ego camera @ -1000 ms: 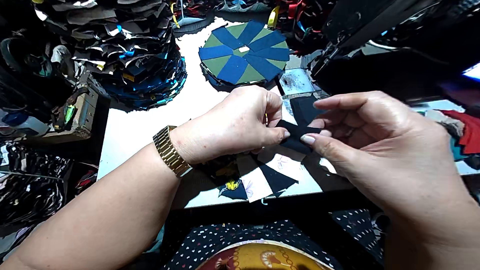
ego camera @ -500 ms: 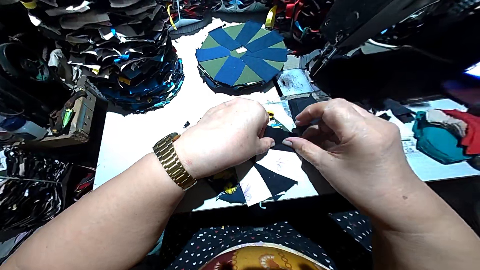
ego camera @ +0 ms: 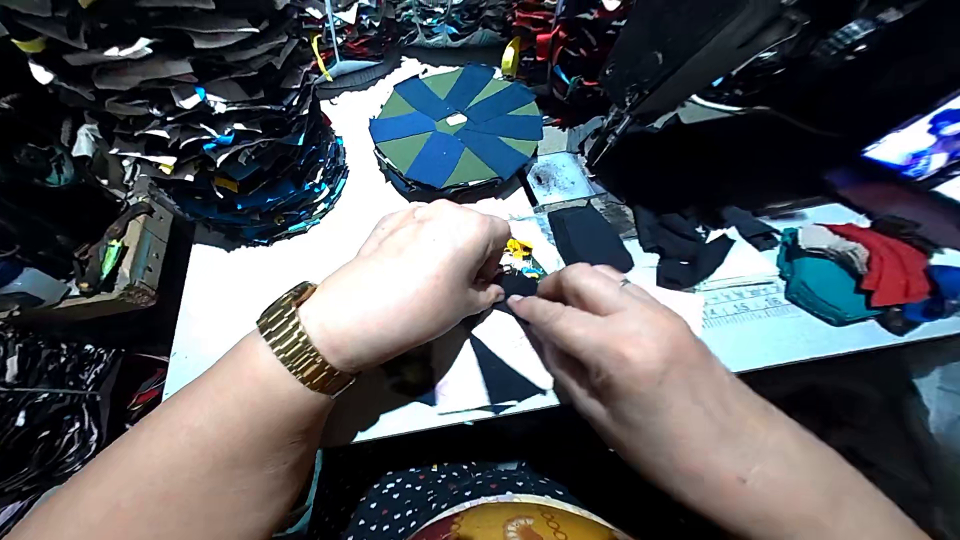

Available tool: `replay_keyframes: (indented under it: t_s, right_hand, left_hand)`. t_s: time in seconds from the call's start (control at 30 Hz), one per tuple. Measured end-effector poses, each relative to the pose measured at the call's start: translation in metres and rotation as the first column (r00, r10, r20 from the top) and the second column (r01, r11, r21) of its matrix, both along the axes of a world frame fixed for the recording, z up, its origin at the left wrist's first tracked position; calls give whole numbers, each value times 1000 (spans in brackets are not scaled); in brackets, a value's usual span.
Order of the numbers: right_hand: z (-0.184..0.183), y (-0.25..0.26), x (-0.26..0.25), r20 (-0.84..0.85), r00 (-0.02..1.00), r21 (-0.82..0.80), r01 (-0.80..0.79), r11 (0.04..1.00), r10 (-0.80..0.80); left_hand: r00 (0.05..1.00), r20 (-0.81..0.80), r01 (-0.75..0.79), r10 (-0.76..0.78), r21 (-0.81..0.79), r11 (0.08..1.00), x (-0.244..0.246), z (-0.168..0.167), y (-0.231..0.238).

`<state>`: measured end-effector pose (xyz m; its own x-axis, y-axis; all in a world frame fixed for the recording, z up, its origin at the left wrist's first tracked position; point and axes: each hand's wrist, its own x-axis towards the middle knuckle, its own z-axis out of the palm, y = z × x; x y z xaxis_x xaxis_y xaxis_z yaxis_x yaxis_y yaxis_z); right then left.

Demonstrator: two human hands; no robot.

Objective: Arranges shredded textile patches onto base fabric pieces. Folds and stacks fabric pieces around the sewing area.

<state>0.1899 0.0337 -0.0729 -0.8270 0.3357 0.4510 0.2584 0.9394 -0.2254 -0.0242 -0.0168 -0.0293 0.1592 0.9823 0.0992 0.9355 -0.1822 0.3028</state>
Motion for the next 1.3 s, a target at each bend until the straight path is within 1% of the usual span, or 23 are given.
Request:
replay_keyframes:
  t_s: [0.1,0.17,0.23,0.27,0.3,0.37,0.43,0.5,0.6,0.73,0.9,0.97,1.13,1.3]
  right_hand:
    - [-1,-21,-4,38,997,32,71,997,-72]
    - [-1,-24,-2,22,998,-25,52,998,-52]
    - [5,-17,11,-9,1000,-139,4,990,-6]
    - [10,-11,20,-36,999,-171,-11,985,5]
    - [16,-5,30,-59,998,-175,-4,985,-6]
    - [23,8,52,-43,996,-160,69,985,-77]
    - [20,17,72,4,992,-169,127,977,-128]
    - [14,21,81,48,989,-171,149,974,-143]
    - [8,18,80,43,985,-147,173,974,-169]
    - [6,18,78,-1,982,-155,185,970,-187]
    - [6,18,78,-8,982,-168,184,968,-188]
    - [6,19,78,-15,981,-191,185,964,-192]
    - [6,21,82,-61,978,-314,172,934,-200]
    - [7,19,81,-59,972,-353,194,915,-229]
  left_hand:
    - [1000,-11,19,-20,-47,999,-2,4,0]
    - [1000,4,26,-26,-65,998,-3,5,0]
    - [998,57,34,-32,-39,999,-7,1,2]
    - [996,86,29,-27,-24,999,-9,0,3]
    - [994,111,18,-17,-5,1000,-10,0,5]
    - [987,163,-9,3,38,999,-12,-1,6]
    - [979,205,-34,16,84,996,-11,-3,7]
    - [973,229,-40,9,132,990,-10,-5,8]
    - [967,255,-27,-20,182,983,-9,-8,9]
    - [963,268,-16,-36,192,981,-10,-10,11]
    - [962,271,-21,-34,199,980,-9,-11,10]
    - [955,294,-19,-42,203,979,-8,-10,10]
    - [942,327,0,-69,208,978,-8,-11,10]
    - [940,335,2,-71,202,979,-7,-10,10]
